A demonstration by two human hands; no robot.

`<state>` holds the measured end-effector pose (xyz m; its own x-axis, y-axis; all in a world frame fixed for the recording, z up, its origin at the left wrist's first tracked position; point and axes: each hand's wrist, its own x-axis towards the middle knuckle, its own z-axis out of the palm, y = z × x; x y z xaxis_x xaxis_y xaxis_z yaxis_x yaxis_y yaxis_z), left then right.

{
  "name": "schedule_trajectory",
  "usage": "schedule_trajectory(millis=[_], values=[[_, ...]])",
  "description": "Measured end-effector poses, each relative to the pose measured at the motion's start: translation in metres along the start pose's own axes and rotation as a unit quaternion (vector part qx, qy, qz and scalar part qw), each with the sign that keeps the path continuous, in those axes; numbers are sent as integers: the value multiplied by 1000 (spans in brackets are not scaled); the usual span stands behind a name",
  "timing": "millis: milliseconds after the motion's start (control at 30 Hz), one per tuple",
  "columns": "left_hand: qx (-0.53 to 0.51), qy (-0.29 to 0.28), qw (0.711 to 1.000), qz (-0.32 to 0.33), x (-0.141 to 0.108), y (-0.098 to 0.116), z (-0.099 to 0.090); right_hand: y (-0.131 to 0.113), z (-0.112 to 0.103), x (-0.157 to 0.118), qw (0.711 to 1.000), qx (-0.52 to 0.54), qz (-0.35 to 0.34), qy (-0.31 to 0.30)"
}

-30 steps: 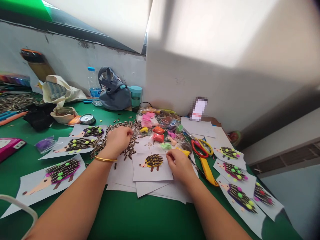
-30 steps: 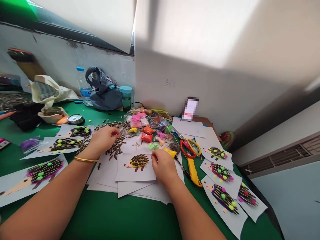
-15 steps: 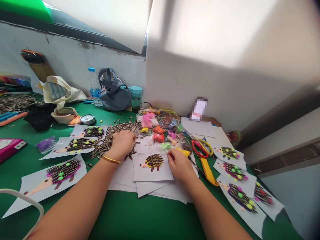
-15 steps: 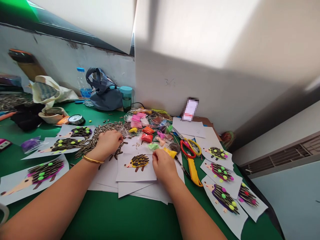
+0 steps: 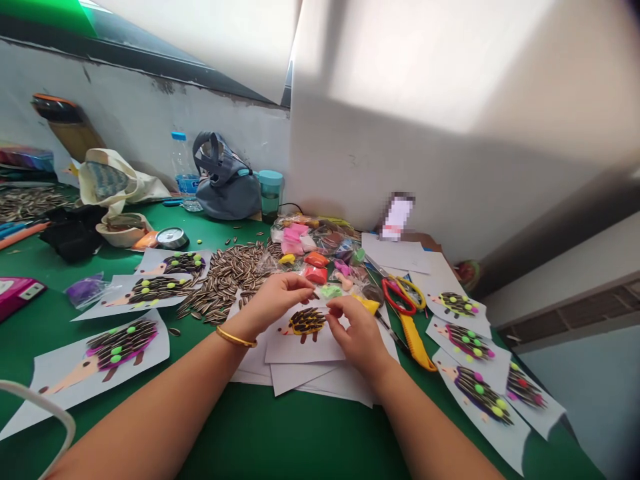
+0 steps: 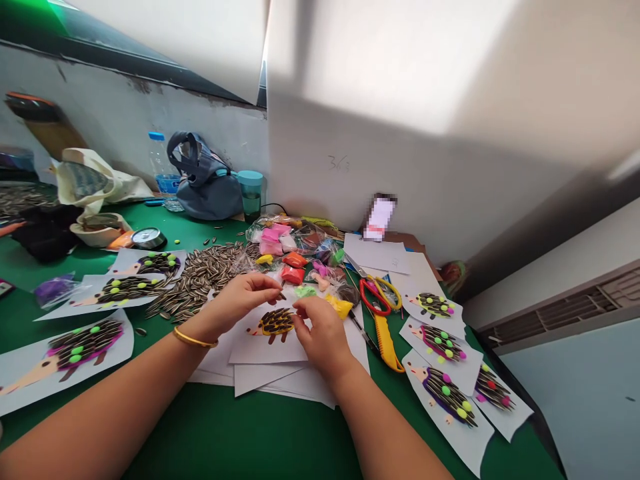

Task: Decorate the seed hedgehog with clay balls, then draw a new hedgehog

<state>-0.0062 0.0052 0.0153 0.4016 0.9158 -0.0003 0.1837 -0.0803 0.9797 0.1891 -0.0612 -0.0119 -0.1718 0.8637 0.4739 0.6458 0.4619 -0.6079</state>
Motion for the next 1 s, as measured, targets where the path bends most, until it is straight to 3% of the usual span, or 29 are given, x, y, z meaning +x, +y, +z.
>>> schedule_trajectory(millis=[133, 367, 567, 800, 900, 1000], values=[[-68, -52, 996, -36, -9, 4, 13, -4, 0, -1, 1000, 17, -23, 11], [-73, -126, 987, -74, -13, 10, 18, -4, -5, 0, 1000, 21, -1, 14], [27, -85, 994, -60, -12, 14, 19, -3, -5, 1, 1000, 28, -3, 13], [68, -121, 990, -32, -10, 7, 14, -2, -10, 2, 1000, 25, 2, 15], [154, -59, 986, 4, -4, -1, 6, 3, -16, 4, 999, -13, 30, -19], [283, -5, 958, 43, 4, -11, -7, 9, -20, 7, 991, -73, 65, -86]])
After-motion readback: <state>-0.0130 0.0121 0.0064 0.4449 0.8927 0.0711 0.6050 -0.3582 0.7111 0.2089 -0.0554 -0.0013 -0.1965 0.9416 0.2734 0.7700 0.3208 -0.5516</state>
